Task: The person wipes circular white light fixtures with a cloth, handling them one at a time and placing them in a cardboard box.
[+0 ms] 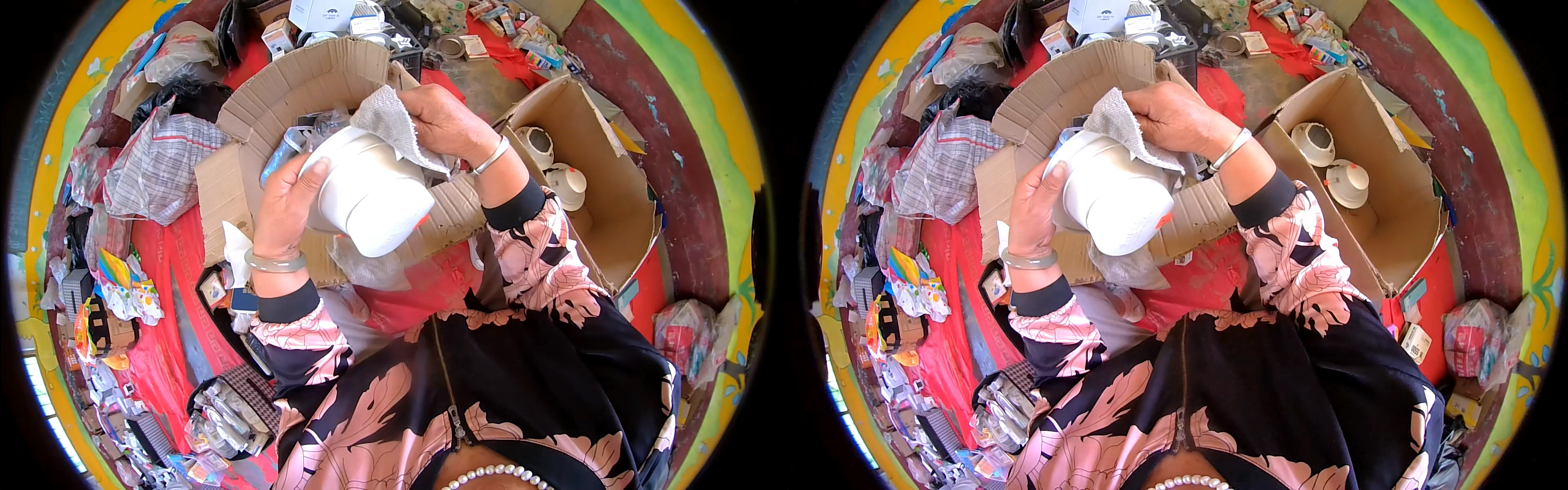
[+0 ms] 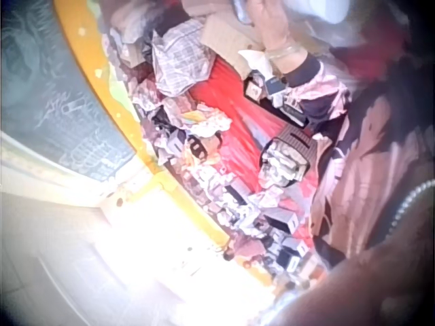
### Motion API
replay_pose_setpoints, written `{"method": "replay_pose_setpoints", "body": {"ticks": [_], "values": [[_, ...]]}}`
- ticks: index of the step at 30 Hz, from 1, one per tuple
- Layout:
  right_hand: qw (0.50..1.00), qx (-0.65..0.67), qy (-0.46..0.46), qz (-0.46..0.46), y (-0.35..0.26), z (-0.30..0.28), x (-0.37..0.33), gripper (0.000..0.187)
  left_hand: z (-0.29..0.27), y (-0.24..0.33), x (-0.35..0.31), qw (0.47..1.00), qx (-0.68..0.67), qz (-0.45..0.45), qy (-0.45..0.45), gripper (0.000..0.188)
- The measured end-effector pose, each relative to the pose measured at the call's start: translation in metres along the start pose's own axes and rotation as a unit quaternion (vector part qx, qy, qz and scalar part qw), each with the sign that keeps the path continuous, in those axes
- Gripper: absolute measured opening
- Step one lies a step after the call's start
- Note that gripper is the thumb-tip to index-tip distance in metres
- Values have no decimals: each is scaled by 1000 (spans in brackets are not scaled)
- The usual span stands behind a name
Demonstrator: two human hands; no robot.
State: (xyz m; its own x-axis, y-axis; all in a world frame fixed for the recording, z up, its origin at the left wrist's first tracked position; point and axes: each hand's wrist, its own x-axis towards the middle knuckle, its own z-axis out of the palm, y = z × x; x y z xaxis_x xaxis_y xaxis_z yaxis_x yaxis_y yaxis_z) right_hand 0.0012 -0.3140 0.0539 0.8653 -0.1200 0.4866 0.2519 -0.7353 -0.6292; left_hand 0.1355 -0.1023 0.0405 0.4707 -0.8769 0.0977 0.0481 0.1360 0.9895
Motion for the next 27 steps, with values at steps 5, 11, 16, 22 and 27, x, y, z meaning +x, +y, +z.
{"method": "replay_pose_setpoints", "body": {"ticks": [5, 11, 16, 22, 27], "values": [[944, 120, 252, 175, -5, 2, 6, 21, 5, 6, 1, 997, 32, 38, 60, 35], [971, -67, 112, 202, -58, 27, 15, 26, -8, -6, 5, 981, 86, 79, 155, 32], [934, -326, 139, -49, -78, 87, 5, 42, 2, -11, 10, 969, 53, 91, 223, 32], [949, -273, 141, -70, -55, 71, 10, 42, 3, -9, 5, 963, 38, 110, 243, 33], [874, -441, -130, 159, -36, 44, 11, 32, -6, -21, 3, 954, 6, 123, 272, 35]]}}
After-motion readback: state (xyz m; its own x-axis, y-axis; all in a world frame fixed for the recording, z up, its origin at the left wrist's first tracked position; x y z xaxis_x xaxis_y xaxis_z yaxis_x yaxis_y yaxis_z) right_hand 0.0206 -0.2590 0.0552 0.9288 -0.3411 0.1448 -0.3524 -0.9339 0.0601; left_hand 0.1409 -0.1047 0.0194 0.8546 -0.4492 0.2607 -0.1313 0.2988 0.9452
